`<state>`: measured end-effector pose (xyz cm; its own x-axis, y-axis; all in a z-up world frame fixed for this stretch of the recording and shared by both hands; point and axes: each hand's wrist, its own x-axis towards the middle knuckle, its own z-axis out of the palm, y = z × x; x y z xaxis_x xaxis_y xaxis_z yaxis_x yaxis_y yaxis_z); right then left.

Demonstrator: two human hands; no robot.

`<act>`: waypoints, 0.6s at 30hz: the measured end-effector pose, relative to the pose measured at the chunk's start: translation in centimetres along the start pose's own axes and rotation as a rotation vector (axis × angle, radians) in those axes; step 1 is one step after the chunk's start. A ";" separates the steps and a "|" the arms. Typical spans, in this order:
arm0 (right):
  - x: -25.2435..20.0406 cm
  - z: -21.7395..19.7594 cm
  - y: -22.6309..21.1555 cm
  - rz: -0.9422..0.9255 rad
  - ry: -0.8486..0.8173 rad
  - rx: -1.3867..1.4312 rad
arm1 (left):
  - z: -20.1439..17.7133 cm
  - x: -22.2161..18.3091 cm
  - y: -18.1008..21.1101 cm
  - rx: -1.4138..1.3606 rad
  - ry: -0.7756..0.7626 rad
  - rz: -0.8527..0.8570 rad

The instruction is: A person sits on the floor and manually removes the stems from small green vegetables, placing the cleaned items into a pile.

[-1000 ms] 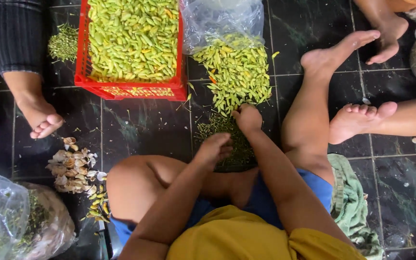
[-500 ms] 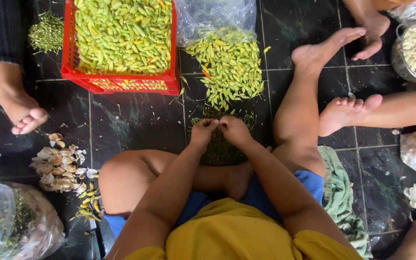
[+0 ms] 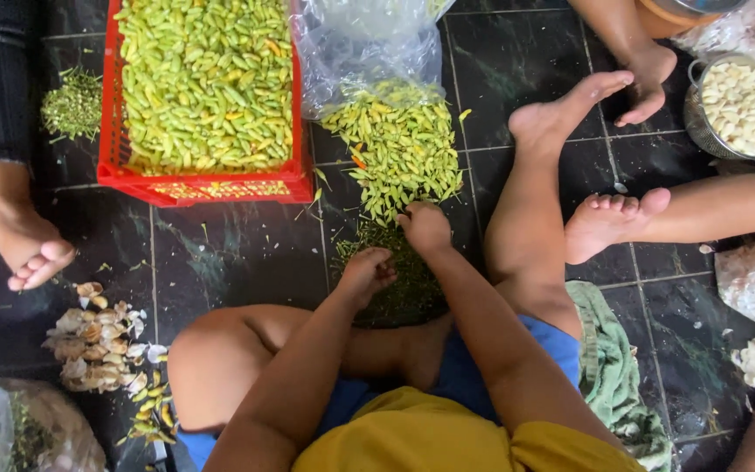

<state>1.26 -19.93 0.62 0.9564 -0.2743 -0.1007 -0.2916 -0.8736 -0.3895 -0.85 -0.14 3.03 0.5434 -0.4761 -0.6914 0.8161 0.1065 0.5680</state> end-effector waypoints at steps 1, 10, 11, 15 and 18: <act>0.2 0.8 0.0 0.004 0.004 0.002 | 0.0 -0.3 0.2 0.006 -0.002 -0.001; -1.9 -5.1 -2.7 0.119 -0.134 0.417 | 1.5 -2.0 2.6 -0.003 0.077 0.073; -2.7 -5.9 -3.2 0.065 -0.230 0.439 | 1.4 -1.7 2.5 0.011 0.073 0.119; -6.4 -6.0 -3.9 -0.026 -0.321 0.424 | -0.3 -0.2 0.4 0.162 0.068 0.191; -8.8 -5.3 -4.6 -0.066 -0.066 0.209 | 0.1 0.2 0.0 0.394 0.216 0.207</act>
<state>-5.92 -15.56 8.13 0.9744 -0.1866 -0.1254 -0.2246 -0.7850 -0.5774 -0.77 -0.32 2.99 0.7488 -0.2837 -0.5991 0.5726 -0.1783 0.8002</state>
